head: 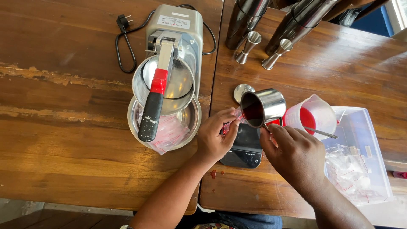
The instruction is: The person stirs a red liquid in a plastic cup using a metal spoon. They then pour the liquid into a small metal cup placed on a digital scale. Finally, they transfer the liquid from the metal cup into small plastic bags and seal them.
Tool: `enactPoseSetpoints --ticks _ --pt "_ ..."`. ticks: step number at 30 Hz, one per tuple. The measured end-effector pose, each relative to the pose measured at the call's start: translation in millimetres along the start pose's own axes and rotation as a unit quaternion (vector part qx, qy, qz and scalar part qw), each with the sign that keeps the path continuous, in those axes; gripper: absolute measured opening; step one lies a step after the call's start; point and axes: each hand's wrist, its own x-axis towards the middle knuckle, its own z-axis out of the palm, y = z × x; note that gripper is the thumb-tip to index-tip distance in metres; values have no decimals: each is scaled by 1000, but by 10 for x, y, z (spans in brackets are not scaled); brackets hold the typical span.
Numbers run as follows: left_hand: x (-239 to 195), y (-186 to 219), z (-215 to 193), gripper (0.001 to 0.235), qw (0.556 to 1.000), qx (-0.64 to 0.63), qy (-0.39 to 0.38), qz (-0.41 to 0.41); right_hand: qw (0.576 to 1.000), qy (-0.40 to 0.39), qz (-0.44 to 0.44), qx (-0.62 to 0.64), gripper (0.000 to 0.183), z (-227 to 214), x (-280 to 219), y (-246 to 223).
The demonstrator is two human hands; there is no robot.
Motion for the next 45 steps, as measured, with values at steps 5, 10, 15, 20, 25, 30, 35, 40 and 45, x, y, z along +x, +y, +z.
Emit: enactPoseSetpoints --ticks 5,10,15,20,25,30,35,40,45 --pt "-78 -53 29 8 996 -54 -14 -67 1000 -1 -5 0 9 -9 15 -27" --pt "-34 -29 12 8 989 -92 -20 -114 1000 -9 -16 9 8 -65 88 -65" --pt "-35 -45 -25 9 983 -107 -34 -143 999 -17 -45 2 8 -112 141 -102" --pt "-32 -66 -24 10 982 -114 -36 -145 998 -21 -61 1 9 -110 156 -100" --pt "-27 -66 -32 9 981 -126 -38 -142 997 -25 -67 -2 8 -100 153 -86" --pt "-22 -59 -37 9 984 -110 -39 -138 997 -35 -68 14 7 -138 181 -98" --pt "-79 -135 -27 10 982 -120 -50 -138 995 -20 -88 30 7 -145 209 -83" --pt "-32 -72 -19 11 985 -111 -48 -126 993 -3 -112 19 9 -131 234 -61" --pt "-8 -88 -57 10 982 -103 -66 -143 992 18 -104 63 19 -117 276 -119"
